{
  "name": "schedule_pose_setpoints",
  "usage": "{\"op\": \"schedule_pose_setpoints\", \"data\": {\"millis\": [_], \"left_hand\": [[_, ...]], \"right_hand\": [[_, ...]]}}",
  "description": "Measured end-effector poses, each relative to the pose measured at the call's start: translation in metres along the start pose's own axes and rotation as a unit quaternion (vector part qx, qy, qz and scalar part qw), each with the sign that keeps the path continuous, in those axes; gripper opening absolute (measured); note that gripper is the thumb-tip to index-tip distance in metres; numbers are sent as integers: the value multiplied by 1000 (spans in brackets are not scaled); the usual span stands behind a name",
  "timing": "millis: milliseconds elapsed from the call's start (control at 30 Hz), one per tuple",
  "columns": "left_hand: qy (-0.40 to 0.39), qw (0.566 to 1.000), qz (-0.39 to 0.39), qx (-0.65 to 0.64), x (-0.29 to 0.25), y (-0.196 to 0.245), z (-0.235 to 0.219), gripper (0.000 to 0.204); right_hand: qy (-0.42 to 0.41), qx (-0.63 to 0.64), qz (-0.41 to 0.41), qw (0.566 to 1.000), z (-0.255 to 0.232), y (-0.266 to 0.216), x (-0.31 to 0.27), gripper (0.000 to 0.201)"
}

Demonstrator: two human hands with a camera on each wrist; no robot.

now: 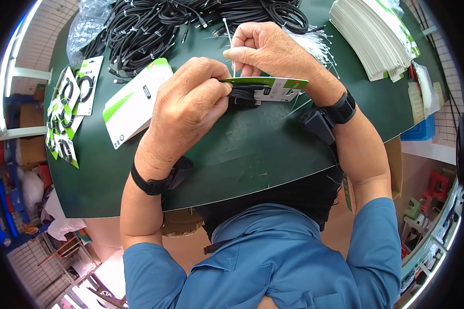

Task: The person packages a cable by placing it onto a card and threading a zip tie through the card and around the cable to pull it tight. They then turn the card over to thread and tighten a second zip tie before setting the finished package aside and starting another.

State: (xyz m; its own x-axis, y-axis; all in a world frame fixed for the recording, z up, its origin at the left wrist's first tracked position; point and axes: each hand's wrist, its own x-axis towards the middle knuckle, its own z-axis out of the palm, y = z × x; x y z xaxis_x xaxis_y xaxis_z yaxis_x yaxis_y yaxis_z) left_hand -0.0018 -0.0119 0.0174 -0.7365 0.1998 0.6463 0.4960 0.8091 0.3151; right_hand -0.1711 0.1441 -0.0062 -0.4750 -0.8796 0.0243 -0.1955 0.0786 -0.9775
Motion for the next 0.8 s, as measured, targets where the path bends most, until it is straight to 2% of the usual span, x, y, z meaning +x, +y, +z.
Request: {"op": "schedule_pose_setpoints", "data": {"millis": [133,233,400,533,633,800], "left_hand": [[-1,1000,-2,-1,0,0,0,25],[1,1000,-1,-4,0,-1,0,25],[6,1000,14,3,0,-2,0,24],[-4,1000,7,15,0,1,-3,25],[-11,1000,3,19,1,2,-5,25],[14,999,31,4,2,-1,0,22]], "right_hand": [[-6,10,1,1000,1,-4,-2,18],[-70,70,-24,995,-1,-6,-2,20],[-98,31,4,995,-5,-9,-5,20],[-91,121,19,988,-3,-8,-6,21],[-82,222,74,969,-4,-9,-5,19],[-139,164,71,974,-9,-17,-12,21]]}}
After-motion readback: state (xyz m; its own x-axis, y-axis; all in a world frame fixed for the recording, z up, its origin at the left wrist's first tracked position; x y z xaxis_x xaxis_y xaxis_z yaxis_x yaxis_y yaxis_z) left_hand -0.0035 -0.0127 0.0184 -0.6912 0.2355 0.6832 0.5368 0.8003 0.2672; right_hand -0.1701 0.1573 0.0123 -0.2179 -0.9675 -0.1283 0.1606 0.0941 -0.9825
